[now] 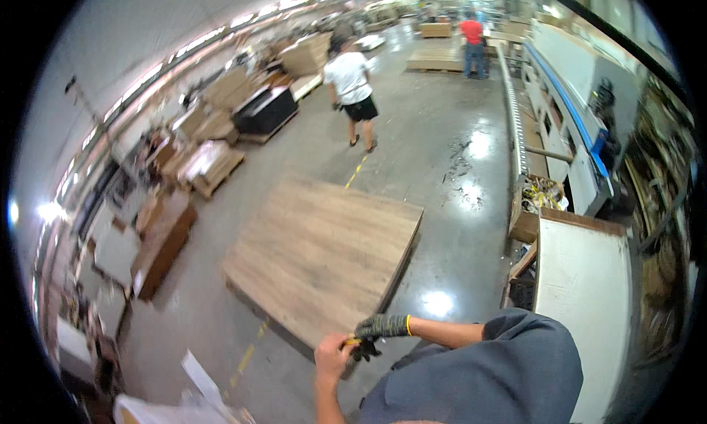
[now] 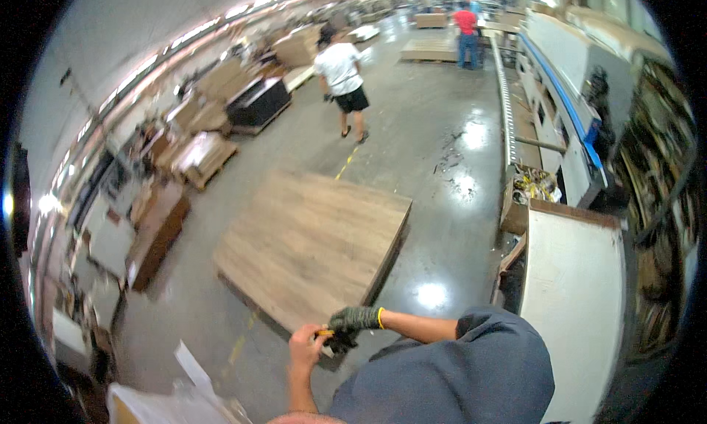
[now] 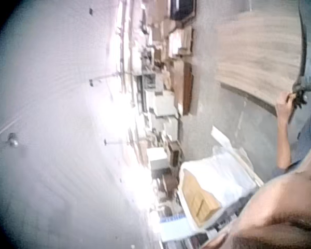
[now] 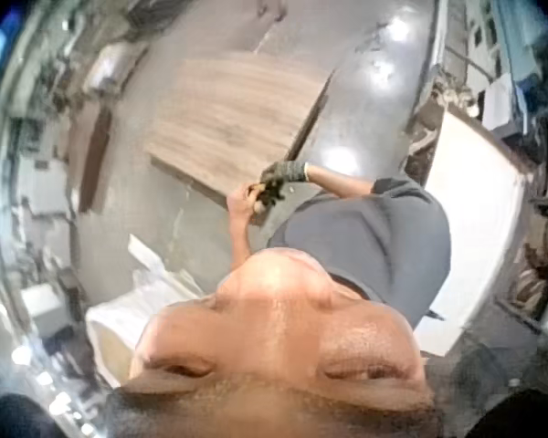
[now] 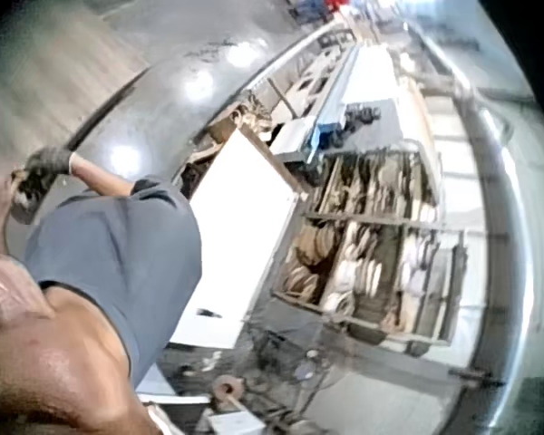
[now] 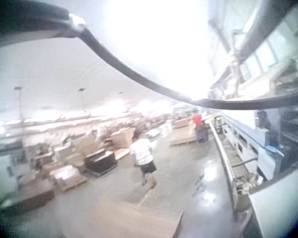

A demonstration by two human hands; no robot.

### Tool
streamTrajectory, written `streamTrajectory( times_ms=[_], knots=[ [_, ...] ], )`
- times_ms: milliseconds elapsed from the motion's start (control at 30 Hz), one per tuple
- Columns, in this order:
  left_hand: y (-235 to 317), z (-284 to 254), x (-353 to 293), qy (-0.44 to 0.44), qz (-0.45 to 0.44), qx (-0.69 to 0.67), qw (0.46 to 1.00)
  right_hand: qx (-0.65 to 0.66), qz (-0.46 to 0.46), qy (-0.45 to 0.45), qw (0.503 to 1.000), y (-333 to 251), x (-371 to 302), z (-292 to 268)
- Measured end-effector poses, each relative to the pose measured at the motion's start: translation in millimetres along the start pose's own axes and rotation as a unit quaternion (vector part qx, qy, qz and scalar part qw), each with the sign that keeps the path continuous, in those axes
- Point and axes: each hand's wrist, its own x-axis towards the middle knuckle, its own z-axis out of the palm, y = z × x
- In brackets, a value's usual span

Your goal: The person lifts large wooden panels from a conveyor belt and stacks them on the floor. The person coordinates with a colleague to lift and position the panels, placing them one by one into a growing stack.

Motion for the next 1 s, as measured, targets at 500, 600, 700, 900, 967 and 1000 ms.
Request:
streamTrajectory(
  times_ms=[500, 600, 700, 900, 967, 1000],
  knots=[
    [21.1, 87.6, 129.8, -0.262, 0.476, -0.028, 0.839, -0.278, 0.156, 0.494, 0.809, -3.1, -51.1, -42.9],
    [16.5, 117.4, 140.5, -0.4, 0.524, -0.087, 0.747, -0.284, 0.21, 0.529, 0.772, 3.1, -72.0, -35.2],
    [2.9, 143.2, 149.9, -0.475, 0.477, -0.094, 0.734, -0.285, 0.291, 0.546, 0.732, 19.5, -92.1, -19.5],
    [10.1, 202.3, 89.3, -0.494, 0.425, -0.059, 0.756, -0.273, 0.404, 0.665, 0.566, 0.2, -115.2, 74.2],
    [-3.5, 220.2, 66.6, -0.539, 0.396, -0.027, 0.743, -0.265, 0.374, 0.722, 0.518, 34.4, -109.7, 90.8],
    [-12.9, 234.7, 55.3, -0.555, 0.369, -0.014, 0.746, -0.255, 0.411, 0.68, 0.551, 35.1, -106.6, 96.1]
  ],
)
